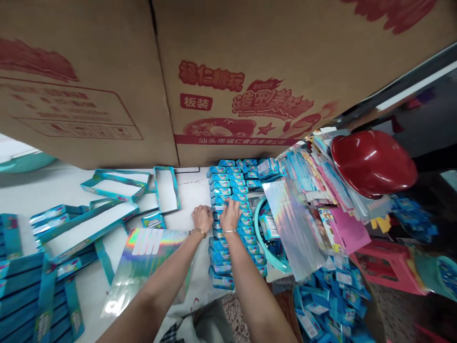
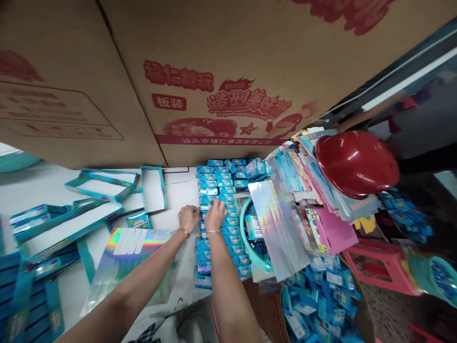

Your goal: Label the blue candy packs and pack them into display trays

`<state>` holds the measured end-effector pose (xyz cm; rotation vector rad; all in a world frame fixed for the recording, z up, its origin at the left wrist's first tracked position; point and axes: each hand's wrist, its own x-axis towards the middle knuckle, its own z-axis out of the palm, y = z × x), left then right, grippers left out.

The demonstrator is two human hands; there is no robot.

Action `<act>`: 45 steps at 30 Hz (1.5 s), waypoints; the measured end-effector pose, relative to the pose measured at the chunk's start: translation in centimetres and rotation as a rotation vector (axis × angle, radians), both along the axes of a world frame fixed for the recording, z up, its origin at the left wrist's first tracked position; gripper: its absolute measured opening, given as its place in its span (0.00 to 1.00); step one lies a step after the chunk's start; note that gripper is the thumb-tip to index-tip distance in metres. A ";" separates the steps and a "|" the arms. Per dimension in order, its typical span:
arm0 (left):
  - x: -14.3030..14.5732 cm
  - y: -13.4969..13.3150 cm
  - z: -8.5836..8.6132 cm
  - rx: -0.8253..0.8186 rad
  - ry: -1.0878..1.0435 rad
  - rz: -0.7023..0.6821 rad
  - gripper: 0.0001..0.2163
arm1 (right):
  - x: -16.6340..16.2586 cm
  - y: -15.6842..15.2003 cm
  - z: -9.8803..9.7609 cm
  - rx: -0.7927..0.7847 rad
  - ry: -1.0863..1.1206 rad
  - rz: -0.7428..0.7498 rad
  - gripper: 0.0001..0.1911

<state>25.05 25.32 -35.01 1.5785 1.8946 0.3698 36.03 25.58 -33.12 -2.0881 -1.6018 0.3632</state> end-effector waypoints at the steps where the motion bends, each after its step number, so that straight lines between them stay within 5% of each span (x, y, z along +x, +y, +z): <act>1: -0.5 -0.3 0.4 0.000 -0.012 -0.003 0.12 | 0.1 0.0 0.1 -0.002 -0.009 0.006 0.14; 6: -8.0 -4.1 4.6 0.301 -0.062 0.006 0.22 | 0.9 0.0 1.2 0.007 0.006 0.042 0.15; 9: -15.6 -7.3 6.4 0.431 0.040 0.214 0.25 | -0.4 -1.2 2.5 0.148 0.092 0.025 0.14; 12: -22.3 -9.5 6.1 0.330 0.105 0.399 0.28 | -5.0 -3.6 3.9 0.239 0.218 0.119 0.13; 15: -25.8 -10.0 4.8 0.152 -0.125 0.462 0.29 | -12.5 -6.2 4.6 0.152 0.339 0.414 0.15; 18: -26.5 -9.3 4.3 0.002 -0.424 0.473 0.29 | -19.6 -7.6 4.5 0.023 0.314 0.626 0.24; 22: -25.8 -8.5 5.1 -0.044 -0.516 0.502 0.26 | -24.1 -7.7 3.6 -0.087 0.256 0.611 0.19; 26: -25.3 -8.3 5.5 -0.032 -0.529 0.501 0.23 | -24.1 -7.8 2.7 -0.066 0.233 0.589 0.14; 36: -25.1 -8.1 4.6 -0.069 -0.530 0.540 0.19 | -22.9 -9.1 3.0 0.022 0.121 0.699 0.18; 41: -25.2 -7.8 4.7 -0.070 -0.471 0.527 0.17 | -22.7 -9.1 4.4 0.030 0.173 0.675 0.11; 45: -25.9 -7.6 5.4 -0.019 -0.172 0.464 0.13 | -21.6 -9.3 7.0 0.078 0.370 0.627 0.08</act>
